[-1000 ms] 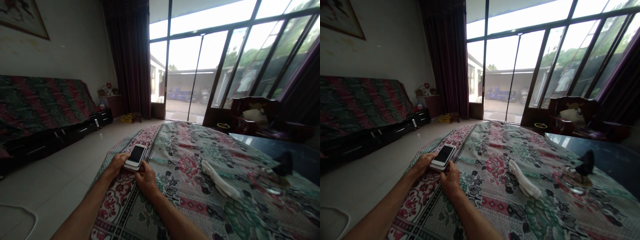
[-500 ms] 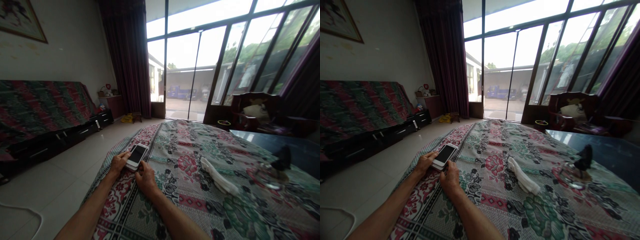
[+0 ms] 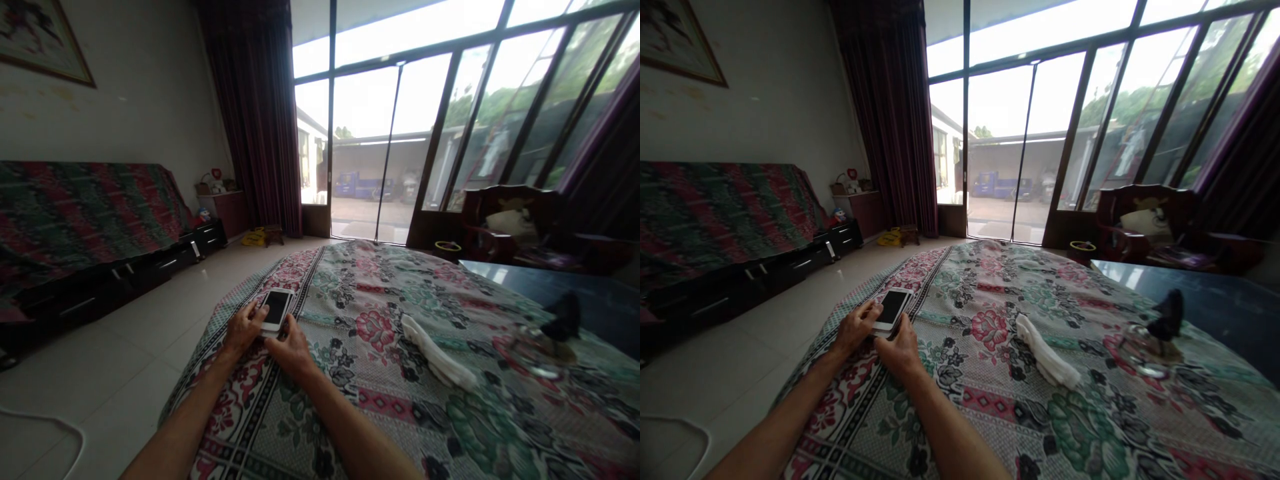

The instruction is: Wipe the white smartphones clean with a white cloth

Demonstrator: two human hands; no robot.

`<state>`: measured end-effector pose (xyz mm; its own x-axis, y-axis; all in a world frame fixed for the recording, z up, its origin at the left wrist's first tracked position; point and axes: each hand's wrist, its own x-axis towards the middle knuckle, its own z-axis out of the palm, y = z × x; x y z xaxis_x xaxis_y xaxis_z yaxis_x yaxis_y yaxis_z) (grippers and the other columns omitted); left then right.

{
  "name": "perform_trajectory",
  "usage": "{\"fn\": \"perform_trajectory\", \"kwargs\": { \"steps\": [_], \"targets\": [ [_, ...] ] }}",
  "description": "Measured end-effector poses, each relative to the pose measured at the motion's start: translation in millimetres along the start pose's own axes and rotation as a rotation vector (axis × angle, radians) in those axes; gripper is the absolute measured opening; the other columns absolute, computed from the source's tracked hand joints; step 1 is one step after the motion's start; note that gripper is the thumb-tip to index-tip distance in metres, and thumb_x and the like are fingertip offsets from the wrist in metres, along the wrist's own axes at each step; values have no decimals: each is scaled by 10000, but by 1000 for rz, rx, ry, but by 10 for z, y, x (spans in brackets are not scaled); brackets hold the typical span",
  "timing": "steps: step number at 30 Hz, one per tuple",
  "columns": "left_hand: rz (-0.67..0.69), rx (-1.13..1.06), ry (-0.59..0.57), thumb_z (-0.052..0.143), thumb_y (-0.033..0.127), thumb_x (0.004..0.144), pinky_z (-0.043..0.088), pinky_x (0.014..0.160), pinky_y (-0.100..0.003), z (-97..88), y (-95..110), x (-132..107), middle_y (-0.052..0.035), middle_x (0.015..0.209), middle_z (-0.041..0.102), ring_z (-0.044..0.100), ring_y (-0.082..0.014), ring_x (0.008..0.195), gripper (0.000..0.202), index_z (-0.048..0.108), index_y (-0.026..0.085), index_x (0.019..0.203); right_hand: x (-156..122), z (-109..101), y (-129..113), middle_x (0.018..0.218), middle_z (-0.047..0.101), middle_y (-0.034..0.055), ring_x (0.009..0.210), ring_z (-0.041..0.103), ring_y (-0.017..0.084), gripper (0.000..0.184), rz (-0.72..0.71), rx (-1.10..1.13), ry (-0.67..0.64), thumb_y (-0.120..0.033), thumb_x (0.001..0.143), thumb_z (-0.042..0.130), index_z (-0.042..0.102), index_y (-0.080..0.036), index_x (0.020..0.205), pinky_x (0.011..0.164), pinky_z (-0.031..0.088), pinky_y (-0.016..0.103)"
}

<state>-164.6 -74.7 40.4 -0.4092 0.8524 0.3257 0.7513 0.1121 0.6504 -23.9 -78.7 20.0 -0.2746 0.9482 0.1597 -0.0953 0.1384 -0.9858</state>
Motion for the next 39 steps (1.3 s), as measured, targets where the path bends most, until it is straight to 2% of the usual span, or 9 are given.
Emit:
{"fn": "perform_trajectory", "kwargs": {
  "steps": [3,6,13,19,23,28,35,39],
  "targets": [
    [26,69,-53,495,477,856,374,1056,-354,34,18,-22,-193,1315,579,533,-297,1235,604,552,58,1287,72,25,-20,833,682,8,778,633,193,382,69,69,47,-210,624,612,563,-203,1004,687,505,278],
    [23,107,-82,490,482,864,375,1058,-360,60,23,-34,-197,1326,567,524,-300,1245,613,531,58,1305,124,59,-52,804,679,13,776,635,198,350,113,73,91,-230,633,597,576,-191,980,690,508,283],
    [61,97,-47,512,435,866,401,1036,-389,100,-8,-2,-218,1278,597,553,-320,1207,572,549,40,1278,147,138,-64,910,695,27,883,639,217,435,114,-33,110,-264,636,620,592,-207,1066,764,505,296],
    [64,102,-21,511,446,860,404,1030,-373,112,-57,-7,-229,1278,592,548,-313,1215,624,515,15,1310,181,77,-97,834,685,2,788,616,184,324,86,-191,42,-281,669,600,614,-206,983,726,479,274],
    [30,99,-3,495,452,870,396,1039,-378,99,-48,-40,-226,1282,590,545,-306,1218,633,504,5,1319,198,47,-119,810,676,-8,740,604,165,257,63,-239,-10,-237,672,569,608,-203,924,685,461,254],
    [3,70,27,488,442,886,382,1061,-378,80,-13,-58,-203,1322,571,525,-293,1246,602,509,26,1321,203,64,-108,864,686,3,778,625,169,344,32,-198,44,-172,658,555,583,-206,999,732,471,268],
    [-9,95,11,489,432,898,421,1030,-375,89,-14,-55,-176,1303,596,559,-293,1213,553,524,82,1325,241,50,-94,850,684,4,783,626,177,380,67,-193,-12,-202,651,606,589,-213,1031,750,491,296],
    [-53,97,20,456,458,915,409,1040,-389,84,-39,-9,-185,1322,577,532,-305,1242,567,524,74,1326,279,50,-31,864,680,0,802,622,180,398,73,-113,-63,-213,640,625,580,-216,1035,736,500,292]
  ]
}}
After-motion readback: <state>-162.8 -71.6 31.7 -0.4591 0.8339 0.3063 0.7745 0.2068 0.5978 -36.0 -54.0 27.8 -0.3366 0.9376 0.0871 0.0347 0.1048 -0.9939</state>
